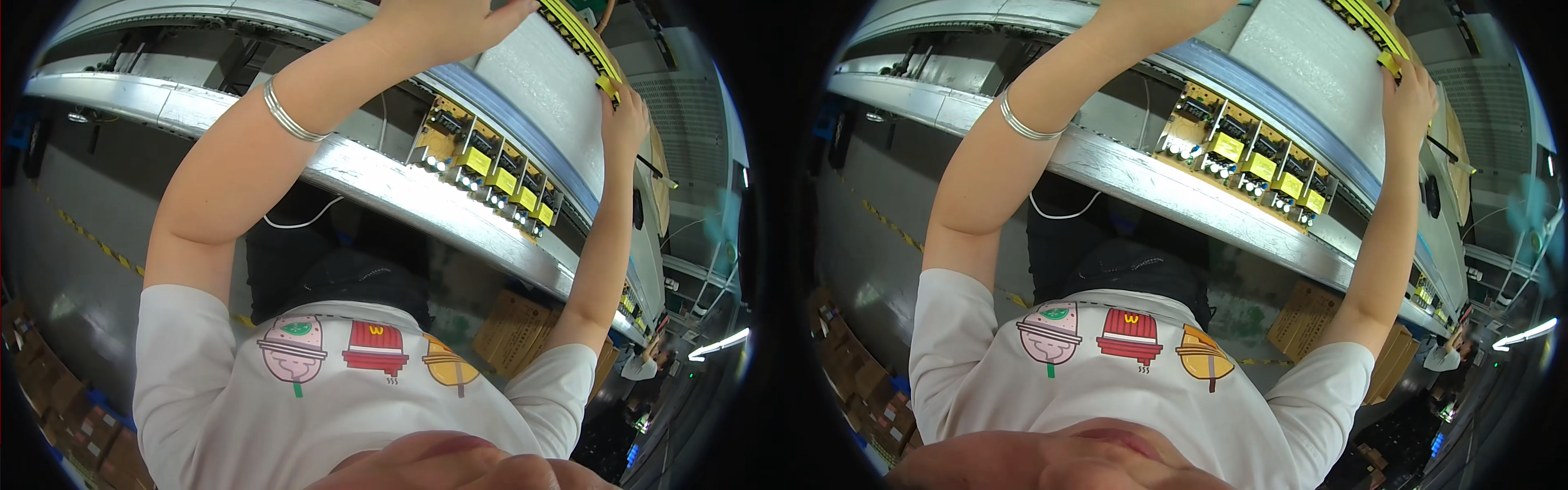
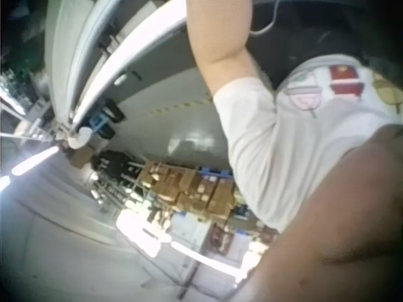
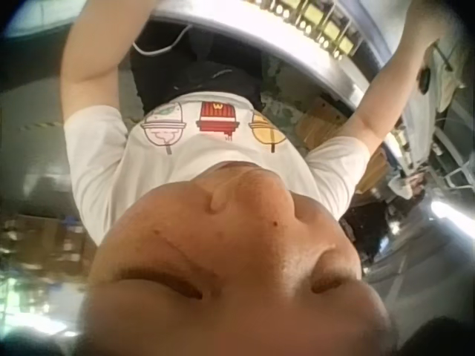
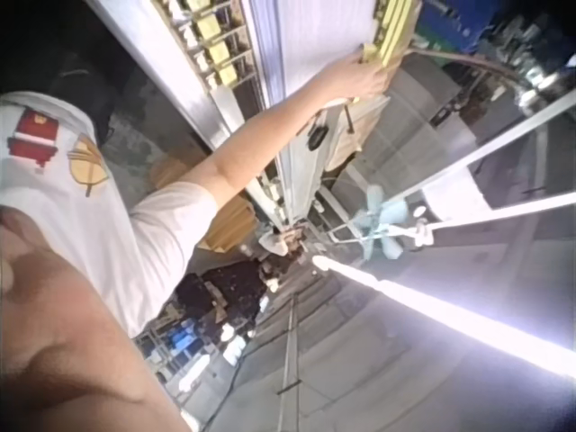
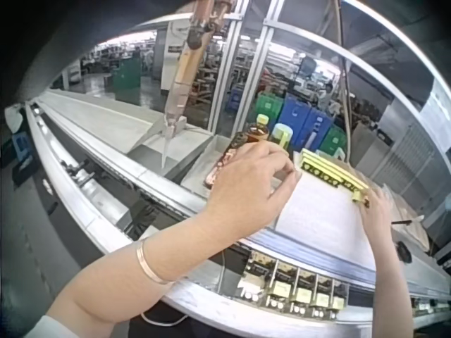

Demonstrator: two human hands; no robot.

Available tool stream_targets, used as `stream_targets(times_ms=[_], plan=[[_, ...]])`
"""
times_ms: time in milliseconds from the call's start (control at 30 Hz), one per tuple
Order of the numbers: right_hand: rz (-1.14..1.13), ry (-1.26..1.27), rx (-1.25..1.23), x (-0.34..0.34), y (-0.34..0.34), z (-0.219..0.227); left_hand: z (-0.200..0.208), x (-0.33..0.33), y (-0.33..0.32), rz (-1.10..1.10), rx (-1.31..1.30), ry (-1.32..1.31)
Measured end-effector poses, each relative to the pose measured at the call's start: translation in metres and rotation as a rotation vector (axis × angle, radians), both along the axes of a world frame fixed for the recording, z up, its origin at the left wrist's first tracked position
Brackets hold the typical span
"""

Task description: Placing small yellow components onto printed circuit boards on a conveyor assembly line.

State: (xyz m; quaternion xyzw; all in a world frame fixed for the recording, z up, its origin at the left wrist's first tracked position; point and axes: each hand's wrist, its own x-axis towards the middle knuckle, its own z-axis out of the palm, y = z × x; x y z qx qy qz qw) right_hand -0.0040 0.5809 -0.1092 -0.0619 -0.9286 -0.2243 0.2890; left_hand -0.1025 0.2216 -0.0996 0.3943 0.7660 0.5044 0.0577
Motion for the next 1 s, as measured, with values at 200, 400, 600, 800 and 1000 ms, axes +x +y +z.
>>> stream_targets(times_ms=[200,400,600,800,1000], plan=[[0.101,0.016,-0.677,0.034,-0.068,0.023,-0.014,-0.008,0.024,-0.033,0.209,0.089],[0.402,-0.274,-0.945,0.074,-0.201,0.019,-0.07,-0.055,0.068,0.066,0.121,0.528],[0.499,-0.422,-0.905,0.079,-0.227,0.005,-0.009,-0.002,0.009,0.23,0.243,0.537],[0.373,-0.545,-0.831,0.079,-0.236,0.01,-0.02,-0.015,0.027,-0.031,0.264,0.249],[0.372,-0.599,-0.863,0.081,-0.235,0.012,-0.029,-0.022,0.033,0.066,0.306,0.547]])
